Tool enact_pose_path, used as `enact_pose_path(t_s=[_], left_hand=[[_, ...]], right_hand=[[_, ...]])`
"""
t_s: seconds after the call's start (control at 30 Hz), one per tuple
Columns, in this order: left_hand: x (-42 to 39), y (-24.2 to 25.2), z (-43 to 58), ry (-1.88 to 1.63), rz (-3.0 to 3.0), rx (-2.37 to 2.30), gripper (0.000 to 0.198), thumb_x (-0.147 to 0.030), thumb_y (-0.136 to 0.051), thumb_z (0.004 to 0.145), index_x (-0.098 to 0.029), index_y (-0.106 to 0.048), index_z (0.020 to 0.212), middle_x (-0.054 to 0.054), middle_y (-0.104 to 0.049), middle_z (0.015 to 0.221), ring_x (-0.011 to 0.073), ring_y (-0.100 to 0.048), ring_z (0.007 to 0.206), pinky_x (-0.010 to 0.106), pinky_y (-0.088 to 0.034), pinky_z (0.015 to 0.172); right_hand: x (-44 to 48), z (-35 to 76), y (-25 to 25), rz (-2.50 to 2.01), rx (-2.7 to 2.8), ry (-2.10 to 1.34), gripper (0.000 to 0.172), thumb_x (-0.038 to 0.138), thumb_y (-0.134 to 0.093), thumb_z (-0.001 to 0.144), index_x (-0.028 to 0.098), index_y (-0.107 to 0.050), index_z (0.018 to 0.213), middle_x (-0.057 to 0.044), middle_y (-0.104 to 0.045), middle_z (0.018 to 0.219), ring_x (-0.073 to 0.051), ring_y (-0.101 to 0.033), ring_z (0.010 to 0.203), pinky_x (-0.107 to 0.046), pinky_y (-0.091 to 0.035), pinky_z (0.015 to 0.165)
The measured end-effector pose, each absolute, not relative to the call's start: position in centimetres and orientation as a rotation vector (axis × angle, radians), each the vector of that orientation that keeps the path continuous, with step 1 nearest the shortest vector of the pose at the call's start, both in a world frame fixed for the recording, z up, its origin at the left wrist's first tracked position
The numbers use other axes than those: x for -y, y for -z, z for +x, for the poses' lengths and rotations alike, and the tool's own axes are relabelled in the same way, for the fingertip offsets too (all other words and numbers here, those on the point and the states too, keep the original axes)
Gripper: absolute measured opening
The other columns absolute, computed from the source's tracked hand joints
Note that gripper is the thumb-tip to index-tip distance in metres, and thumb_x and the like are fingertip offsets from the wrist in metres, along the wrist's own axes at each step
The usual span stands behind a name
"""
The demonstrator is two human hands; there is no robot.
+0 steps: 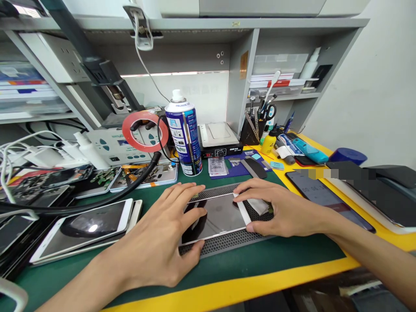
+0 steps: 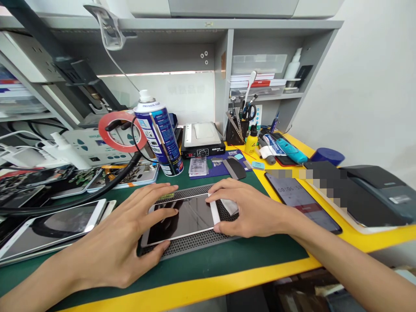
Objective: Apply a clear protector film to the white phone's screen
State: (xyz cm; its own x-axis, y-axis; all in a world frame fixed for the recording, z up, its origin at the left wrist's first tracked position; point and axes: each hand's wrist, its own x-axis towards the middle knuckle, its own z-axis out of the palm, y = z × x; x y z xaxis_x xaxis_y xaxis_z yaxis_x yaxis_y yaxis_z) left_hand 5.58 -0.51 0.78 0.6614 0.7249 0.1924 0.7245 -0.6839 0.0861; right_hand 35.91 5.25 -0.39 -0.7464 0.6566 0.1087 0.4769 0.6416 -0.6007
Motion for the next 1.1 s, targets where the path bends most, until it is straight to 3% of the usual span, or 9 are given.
enact_pose_path(t_s=[0.23,1.1], left_hand=[[0.39,-0.91,5.69,-0.332,2.857,-1.241,0.039,-0.032,-0.061,0.084,-0.020,-0.069,0.121,0.017,-0.048,0.149,0.0390,-0.041,0.141,0.059,-0.042,0.113],[0.59,-0.66,5.50,-0.346,2.875,-1.244,0.041,-0.032,-0.060,0.085,-0.021,-0.068,0.123,0.016,-0.045,0.152,0.0391,-0.039,0.142,0.060,-0.042,0.112]], right_hand=[[-5.22,35.91,0.11,-0.985,2.557,-0.843,0.062,0.052,-0.074,0.085,0.027,-0.057,0.140,-0.009,-0.056,0.142,-0.030,-0.054,0.129,-0.042,-0.046,0.107],[-5.25,36.24,0.49,-0.980,2.539,-0.868,0.063,0.051,-0.074,0.085,0.028,-0.057,0.140,-0.010,-0.056,0.143,-0.030,-0.054,0.129,-0.042,-0.048,0.105]])
